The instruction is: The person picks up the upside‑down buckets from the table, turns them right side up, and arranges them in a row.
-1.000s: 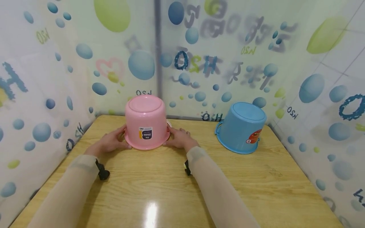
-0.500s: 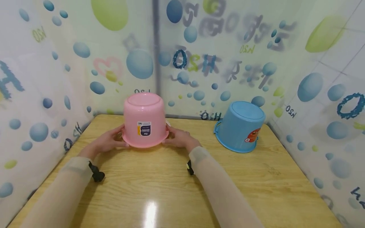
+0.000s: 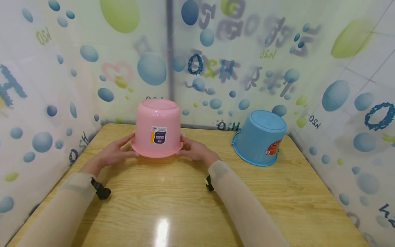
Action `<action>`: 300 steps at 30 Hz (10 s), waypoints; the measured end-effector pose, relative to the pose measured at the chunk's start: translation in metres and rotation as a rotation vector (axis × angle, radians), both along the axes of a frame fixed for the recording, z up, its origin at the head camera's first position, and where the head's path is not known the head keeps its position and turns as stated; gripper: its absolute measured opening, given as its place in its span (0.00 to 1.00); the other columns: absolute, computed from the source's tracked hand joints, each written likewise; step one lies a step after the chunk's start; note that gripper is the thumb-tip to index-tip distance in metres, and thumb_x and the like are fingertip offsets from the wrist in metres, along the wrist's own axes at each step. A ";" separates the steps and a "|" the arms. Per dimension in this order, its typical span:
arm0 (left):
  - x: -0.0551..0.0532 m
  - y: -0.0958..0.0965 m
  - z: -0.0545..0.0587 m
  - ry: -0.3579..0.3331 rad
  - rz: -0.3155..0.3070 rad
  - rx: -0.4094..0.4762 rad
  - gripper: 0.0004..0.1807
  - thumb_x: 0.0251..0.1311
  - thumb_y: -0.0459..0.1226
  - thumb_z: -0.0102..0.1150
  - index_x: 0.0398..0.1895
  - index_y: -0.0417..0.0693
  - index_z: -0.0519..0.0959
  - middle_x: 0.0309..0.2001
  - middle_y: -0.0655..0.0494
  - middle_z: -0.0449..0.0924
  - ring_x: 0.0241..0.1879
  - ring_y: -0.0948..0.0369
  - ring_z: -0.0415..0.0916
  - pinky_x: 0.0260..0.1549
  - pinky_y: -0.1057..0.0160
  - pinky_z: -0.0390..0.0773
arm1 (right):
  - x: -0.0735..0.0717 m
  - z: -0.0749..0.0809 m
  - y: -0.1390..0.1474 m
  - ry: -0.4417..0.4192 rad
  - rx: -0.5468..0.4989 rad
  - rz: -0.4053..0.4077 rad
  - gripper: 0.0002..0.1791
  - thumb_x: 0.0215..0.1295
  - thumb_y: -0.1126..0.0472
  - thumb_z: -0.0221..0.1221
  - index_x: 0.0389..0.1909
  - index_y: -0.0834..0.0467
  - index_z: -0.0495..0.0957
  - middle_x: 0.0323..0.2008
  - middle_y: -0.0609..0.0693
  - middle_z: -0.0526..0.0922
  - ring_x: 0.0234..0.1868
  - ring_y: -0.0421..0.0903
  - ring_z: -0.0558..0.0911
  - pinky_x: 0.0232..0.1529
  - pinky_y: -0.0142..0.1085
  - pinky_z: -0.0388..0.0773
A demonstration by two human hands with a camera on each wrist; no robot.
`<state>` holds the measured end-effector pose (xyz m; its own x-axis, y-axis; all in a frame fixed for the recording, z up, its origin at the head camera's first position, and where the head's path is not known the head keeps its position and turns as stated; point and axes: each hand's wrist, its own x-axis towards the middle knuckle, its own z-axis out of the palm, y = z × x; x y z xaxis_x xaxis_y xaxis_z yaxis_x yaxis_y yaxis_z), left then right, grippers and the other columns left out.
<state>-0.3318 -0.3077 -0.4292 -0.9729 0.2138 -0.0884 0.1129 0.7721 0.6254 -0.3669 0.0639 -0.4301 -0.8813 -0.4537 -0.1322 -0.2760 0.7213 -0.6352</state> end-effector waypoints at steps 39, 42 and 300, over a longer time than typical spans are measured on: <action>0.024 0.023 0.016 0.197 0.013 0.266 0.41 0.70 0.58 0.57 0.81 0.73 0.51 0.80 0.50 0.55 0.75 0.42 0.61 0.65 0.38 0.71 | 0.021 0.021 0.022 0.122 -0.075 -0.086 0.43 0.56 0.17 0.52 0.71 0.09 0.44 0.79 0.45 0.61 0.76 0.59 0.65 0.72 0.62 0.64; 0.026 0.023 0.017 0.215 0.011 0.279 0.41 0.70 0.58 0.57 0.81 0.73 0.50 0.79 0.50 0.57 0.75 0.42 0.62 0.64 0.40 0.72 | 0.023 0.024 0.023 0.132 -0.100 -0.076 0.43 0.55 0.17 0.52 0.70 0.08 0.44 0.78 0.44 0.61 0.76 0.58 0.66 0.71 0.62 0.66; -0.045 0.375 -0.025 0.058 -0.452 0.037 0.52 0.58 0.69 0.59 0.82 0.66 0.52 0.81 0.51 0.52 0.80 0.48 0.48 0.76 0.39 0.50 | 0.058 -0.003 0.377 0.011 0.090 -0.298 0.57 0.66 0.42 0.66 0.81 0.63 0.43 0.76 0.76 0.50 0.72 0.80 0.56 0.66 0.71 0.63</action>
